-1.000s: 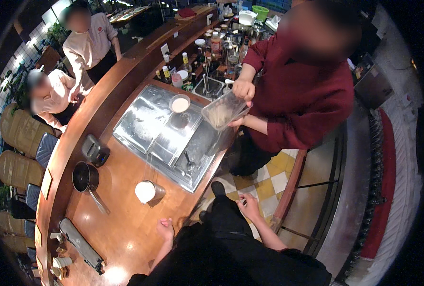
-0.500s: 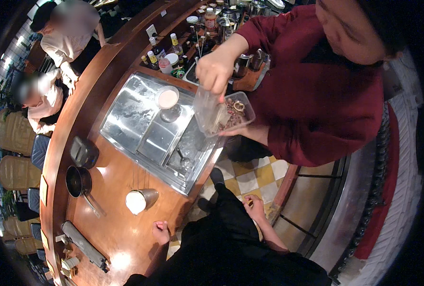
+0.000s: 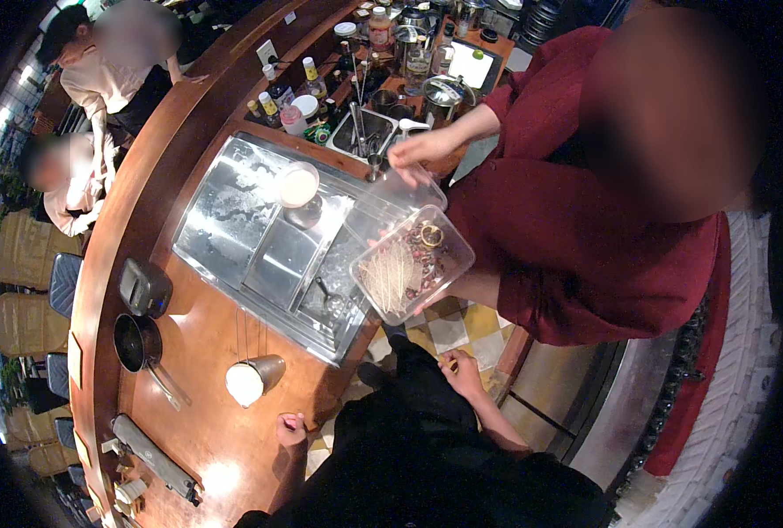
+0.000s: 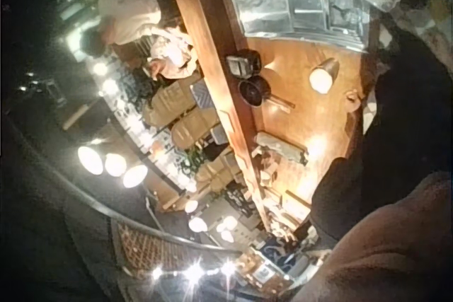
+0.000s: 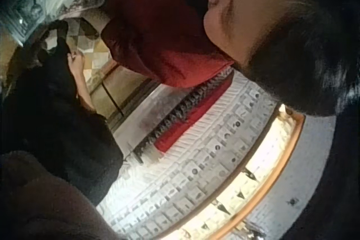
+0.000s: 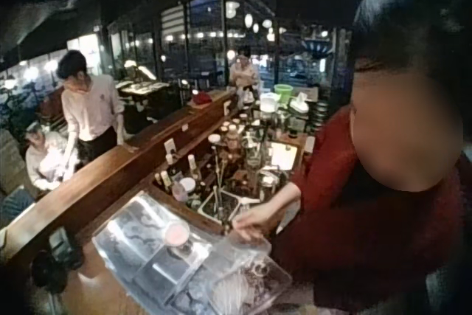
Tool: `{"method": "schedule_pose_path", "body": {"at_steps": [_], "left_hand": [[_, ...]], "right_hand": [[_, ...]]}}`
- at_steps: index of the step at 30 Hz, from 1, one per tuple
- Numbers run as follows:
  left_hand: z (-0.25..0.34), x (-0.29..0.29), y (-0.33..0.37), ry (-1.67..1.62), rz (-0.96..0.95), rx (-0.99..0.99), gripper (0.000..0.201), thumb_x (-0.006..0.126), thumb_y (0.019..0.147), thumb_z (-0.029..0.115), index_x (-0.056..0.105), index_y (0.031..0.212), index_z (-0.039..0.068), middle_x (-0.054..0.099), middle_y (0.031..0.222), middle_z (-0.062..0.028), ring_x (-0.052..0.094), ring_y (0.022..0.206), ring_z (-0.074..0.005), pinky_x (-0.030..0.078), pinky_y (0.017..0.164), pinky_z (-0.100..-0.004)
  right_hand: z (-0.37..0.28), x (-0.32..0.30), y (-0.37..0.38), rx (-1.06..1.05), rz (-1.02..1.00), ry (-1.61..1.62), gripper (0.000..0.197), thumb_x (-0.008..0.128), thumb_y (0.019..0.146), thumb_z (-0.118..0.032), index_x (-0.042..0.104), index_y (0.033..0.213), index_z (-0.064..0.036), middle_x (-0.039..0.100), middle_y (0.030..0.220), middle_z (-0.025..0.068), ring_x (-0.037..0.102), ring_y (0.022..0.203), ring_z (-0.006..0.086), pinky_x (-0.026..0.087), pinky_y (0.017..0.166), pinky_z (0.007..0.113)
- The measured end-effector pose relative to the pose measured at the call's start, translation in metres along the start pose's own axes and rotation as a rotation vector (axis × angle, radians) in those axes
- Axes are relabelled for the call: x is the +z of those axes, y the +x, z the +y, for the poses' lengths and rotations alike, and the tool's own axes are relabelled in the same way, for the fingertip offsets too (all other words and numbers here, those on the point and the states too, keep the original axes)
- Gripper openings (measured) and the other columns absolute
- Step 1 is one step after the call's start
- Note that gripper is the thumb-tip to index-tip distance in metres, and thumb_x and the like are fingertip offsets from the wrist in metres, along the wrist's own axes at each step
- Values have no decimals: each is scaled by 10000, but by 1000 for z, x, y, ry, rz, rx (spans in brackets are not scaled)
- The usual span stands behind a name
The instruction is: The person prepares a pink drink by pouring a liquid from a shaker into a glass, adds ice, and stirs it. They then wash the shaker and other tools in the sink before returning to the bar area.
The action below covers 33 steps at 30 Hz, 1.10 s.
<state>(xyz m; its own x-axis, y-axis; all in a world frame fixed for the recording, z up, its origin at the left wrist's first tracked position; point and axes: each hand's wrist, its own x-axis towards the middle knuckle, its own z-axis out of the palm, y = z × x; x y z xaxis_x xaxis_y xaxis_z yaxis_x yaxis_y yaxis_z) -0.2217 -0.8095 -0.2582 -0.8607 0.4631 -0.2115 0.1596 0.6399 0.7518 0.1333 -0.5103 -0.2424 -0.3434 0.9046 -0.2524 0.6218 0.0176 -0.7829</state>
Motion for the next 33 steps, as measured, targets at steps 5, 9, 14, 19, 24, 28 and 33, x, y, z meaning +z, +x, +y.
{"method": "schedule_pose_path", "body": {"at_steps": [5, 9, 14, 19, 24, 28, 33], "left_hand": [[-10, -1, 2, 20, 4, 21, 205, 783, 815, 103, 580, 824, 74, 525, 623, 30, 464, 556, -78, 415, 548, -250], [-5, 1, 2, -17, 11, -25, 205, 780, 813, 96, 576, 820, 70, 531, 627, 27, 475, 561, -81, 430, 562, -251], [-7, 4, 2, -52, 34, -71, 196, 768, 818, 75, 573, 825, 57, 538, 635, 21, 476, 565, -75, 432, 566, -240], [-3, 4, -1, -132, 24, -69, 184, 759, 825, 61, 576, 829, 48, 539, 643, 21, 475, 567, -73, 429, 562, -239], [4, 2, -2, -41, 10, -59, 168, 749, 833, 49, 581, 840, 43, 527, 654, 31, 464, 580, -66, 418, 566, -232], [-7, 2, -3, -83, -7, -59, 156, 742, 838, 43, 587, 854, 40, 536, 666, 30, 469, 589, -63, 415, 570, -228], [13, -3, -9, -220, -15, -7, 122, 715, 868, 40, 594, 885, 38, 535, 675, 43, 468, 597, -56, 414, 572, -225]], "right_hand": [[2, -1, 3, 29, -40, 14, 260, 749, 824, -155, 641, 1007, -5, 655, 881, 160, 661, 686, 296, 540, 675, 381], [9, -5, 1, 145, -128, -40, 316, 755, 818, -198, 652, 1050, -10, 680, 940, 178, 684, 738, 301, 551, 733, 383], [28, -9, -11, 171, -127, -101, 354, 761, 806, -226, 662, 1073, -16, 700, 965, 197, 703, 815, 315, 557, 773, 392], [62, -4, -32, 134, -111, -177, 336, 772, 797, -229, 659, 1008, 7, 712, 886, 197, 721, 770, 296, 571, 727, 379], [87, 3, -54, 206, -120, -222, 340, 783, 792, -248, 671, 1000, -3, 717, 892, 194, 722, 778, 301, 566, 742, 382], [104, 14, -74, 228, -54, -238, 344, 793, 784, -250, 673, 1000, -10, 709, 926, 201, 720, 783, 291, 558, 777, 397], [96, 17, -91, 212, -15, -270, 342, 793, 785, -210, 666, 1032, -10, 682, 950, 196, 708, 755, 267, 553, 770, 392]]}}
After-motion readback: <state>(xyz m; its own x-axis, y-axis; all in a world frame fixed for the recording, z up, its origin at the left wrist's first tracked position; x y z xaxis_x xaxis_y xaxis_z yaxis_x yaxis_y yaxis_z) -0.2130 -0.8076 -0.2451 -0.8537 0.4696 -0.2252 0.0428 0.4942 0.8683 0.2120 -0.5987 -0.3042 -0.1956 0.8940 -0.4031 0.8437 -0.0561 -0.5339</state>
